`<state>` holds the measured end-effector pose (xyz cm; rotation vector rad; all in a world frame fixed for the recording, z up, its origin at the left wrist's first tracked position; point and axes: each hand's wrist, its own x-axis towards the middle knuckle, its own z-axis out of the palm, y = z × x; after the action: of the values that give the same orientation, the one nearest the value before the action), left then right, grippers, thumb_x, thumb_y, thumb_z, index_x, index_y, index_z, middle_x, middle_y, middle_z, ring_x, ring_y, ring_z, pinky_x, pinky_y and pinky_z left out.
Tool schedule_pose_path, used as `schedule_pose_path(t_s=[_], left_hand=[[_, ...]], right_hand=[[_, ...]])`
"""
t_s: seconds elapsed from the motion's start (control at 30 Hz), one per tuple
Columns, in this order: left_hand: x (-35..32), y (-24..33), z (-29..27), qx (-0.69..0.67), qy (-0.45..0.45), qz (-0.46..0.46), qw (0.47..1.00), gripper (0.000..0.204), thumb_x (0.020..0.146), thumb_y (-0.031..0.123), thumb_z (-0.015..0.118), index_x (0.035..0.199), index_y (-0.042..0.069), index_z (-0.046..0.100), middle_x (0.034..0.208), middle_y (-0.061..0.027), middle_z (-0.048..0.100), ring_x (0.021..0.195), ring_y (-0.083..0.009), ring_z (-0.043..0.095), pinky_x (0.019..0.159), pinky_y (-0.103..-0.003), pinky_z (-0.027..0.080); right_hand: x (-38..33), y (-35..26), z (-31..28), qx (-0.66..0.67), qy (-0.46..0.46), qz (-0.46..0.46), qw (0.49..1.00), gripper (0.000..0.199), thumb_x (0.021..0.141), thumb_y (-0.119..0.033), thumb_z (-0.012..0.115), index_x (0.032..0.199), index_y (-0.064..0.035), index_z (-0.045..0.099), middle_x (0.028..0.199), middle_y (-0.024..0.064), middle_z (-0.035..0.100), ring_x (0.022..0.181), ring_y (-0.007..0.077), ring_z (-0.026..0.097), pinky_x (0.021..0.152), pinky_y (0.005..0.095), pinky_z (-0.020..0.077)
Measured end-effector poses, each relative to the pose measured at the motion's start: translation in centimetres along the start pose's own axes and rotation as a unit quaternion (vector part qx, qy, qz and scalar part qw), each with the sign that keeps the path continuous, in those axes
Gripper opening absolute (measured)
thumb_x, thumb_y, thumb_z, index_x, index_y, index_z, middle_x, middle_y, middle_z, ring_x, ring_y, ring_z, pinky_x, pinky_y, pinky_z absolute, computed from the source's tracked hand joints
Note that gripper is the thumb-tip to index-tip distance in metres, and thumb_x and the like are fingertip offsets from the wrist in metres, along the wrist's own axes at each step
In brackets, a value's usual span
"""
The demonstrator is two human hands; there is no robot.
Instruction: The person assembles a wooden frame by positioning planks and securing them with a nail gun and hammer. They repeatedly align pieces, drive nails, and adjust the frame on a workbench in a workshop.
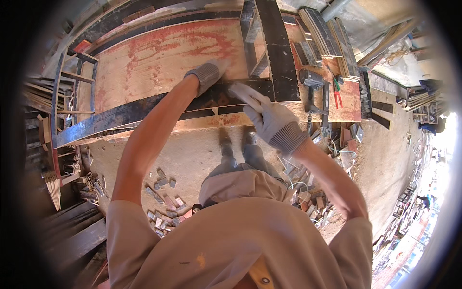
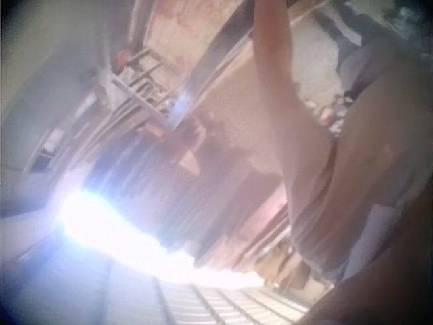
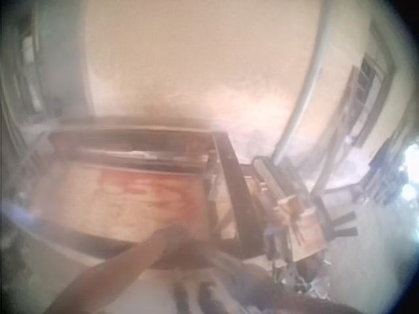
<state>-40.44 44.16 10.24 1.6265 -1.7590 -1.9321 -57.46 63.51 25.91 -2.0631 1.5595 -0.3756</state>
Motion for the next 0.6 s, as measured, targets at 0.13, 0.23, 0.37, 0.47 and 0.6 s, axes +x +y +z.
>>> schedule_pose_path(t_s=[0.13,0.23,0.37,0.47,0.6], left_hand=[[1.0,-0.3,-0.4,-0.065,-0.035,-0.027,0.997,0.033,0.100,0.027,0.047,0.108,0.003,0.067,0.095,-0.0125,0.067,0.081,-0.0223,0.060,0.074,-0.039,0.048],[0.0,-0.9,-0.2,-0.012,0.016,0.044,0.999,0.048,0.102,0.046,0.046,0.091,0.004,0.068,0.079,-0.0089,0.064,0.072,-0.0208,0.057,0.070,-0.037,0.045],[-1.8,-0.2,-0.2,0.015,0.067,0.047,0.996,0.066,0.099,0.062,0.046,0.081,0.003,0.070,0.075,-0.0091,0.065,0.071,-0.0222,0.057,0.073,-0.038,0.045],[-2.2,1.2,-0.2,0.152,0.095,0.033,0.983,0.075,0.096,0.070,0.046,0.083,0.000,0.072,0.080,-0.0131,0.069,0.075,-0.0251,0.061,0.077,-0.039,0.046],[-3.3,2.8,0.6,0.358,0.189,0.007,0.914,0.087,0.098,0.077,0.033,0.082,0.003,0.076,0.095,-0.0243,0.074,0.102,-0.0375,0.069,0.093,-0.045,0.048]], right_hand=[[-0.2,-0.9,1.4,-0.003,0.038,0.016,0.999,0.041,0.107,-0.030,0.049,0.143,-0.0107,0.054,0.136,0.0143,0.059,0.108,0.0342,0.067,0.086,0.0419,0.0563],[-0.1,-0.9,3.7,0.002,0.003,0.039,0.999,0.046,0.105,-0.041,0.050,0.131,-0.0035,0.058,0.097,0.0217,0.066,0.082,0.0368,0.070,0.066,0.0459,0.0558],[-2.4,0.3,4.4,-0.013,0.025,0.080,0.996,0.049,0.105,-0.045,0.049,0.111,0.0023,0.060,0.076,0.0241,0.069,0.072,0.0374,0.072,0.059,0.0482,0.0560],[-4.0,1.0,3.3,0.014,0.060,0.114,0.992,0.045,0.105,-0.044,0.050,0.101,0.0000,0.060,0.073,0.0218,0.069,0.070,0.0370,0.072,0.059,0.0487,0.0561],[-6.6,4.0,0.3,0.096,0.069,0.211,0.970,0.045,0.106,-0.045,0.050,0.094,-0.0024,0.061,0.068,0.0183,0.067,0.062,0.0338,0.070,0.057,0.0457,0.0558]])
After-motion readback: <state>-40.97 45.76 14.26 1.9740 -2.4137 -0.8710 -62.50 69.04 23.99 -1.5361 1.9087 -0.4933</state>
